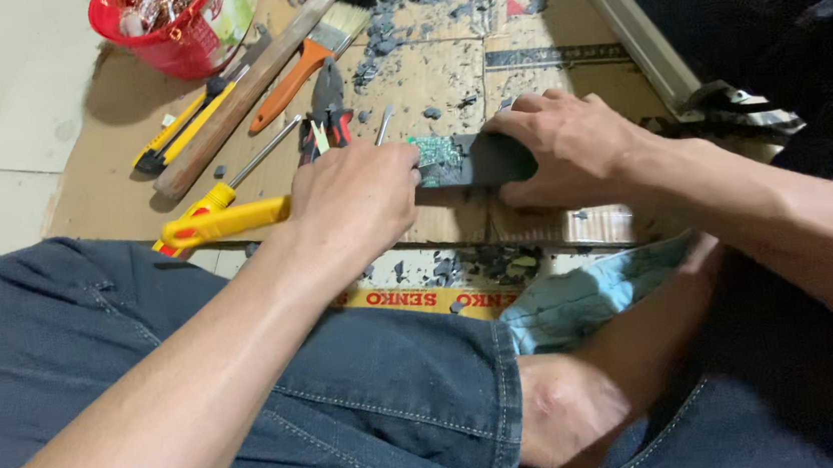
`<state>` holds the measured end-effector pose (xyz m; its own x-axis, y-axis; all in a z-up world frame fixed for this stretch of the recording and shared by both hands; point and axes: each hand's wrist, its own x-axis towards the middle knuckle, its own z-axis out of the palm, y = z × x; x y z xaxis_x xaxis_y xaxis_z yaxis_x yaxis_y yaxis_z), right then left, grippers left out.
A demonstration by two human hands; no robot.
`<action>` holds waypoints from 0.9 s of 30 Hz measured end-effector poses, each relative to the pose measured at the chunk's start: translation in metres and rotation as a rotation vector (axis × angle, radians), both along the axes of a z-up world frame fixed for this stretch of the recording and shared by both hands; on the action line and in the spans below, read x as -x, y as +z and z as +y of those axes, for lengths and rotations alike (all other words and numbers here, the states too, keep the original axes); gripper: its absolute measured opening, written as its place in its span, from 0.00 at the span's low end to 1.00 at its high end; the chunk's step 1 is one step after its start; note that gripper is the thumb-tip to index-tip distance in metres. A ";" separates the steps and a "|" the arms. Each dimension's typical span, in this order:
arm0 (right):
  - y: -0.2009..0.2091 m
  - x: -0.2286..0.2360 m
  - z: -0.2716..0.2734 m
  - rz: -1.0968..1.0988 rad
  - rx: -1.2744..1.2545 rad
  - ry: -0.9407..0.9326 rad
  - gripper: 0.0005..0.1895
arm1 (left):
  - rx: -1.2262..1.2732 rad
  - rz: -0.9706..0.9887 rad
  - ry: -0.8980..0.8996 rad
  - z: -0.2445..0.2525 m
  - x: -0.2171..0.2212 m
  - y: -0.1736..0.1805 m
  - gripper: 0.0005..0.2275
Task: The person sits on the floor and uses a yellow-handled scraper to remove material from a green circuit board. They hold the board steady with their left hand while scraping with their right hand, creating debris on the cardboard below.
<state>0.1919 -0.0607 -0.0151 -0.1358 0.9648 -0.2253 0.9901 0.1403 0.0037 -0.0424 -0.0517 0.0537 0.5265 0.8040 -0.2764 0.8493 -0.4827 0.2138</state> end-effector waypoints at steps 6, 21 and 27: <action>0.005 0.036 -0.023 0.014 -0.060 -0.034 0.34 | -0.104 0.052 -0.059 0.007 0.012 -0.034 0.10; 0.009 0.042 -0.024 -0.016 -0.098 -0.028 0.35 | -0.258 0.023 -0.237 0.004 0.009 -0.057 0.07; 0.014 0.043 -0.024 -0.028 -0.089 -0.010 0.35 | -0.274 0.014 -0.215 -0.001 0.010 -0.055 0.06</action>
<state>0.1490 -0.0845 -0.0006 -0.1212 0.9823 -0.1426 0.9908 0.1285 0.0434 -0.0523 -0.0523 -0.0017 0.6893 0.7207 -0.0741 0.7241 -0.6885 0.0405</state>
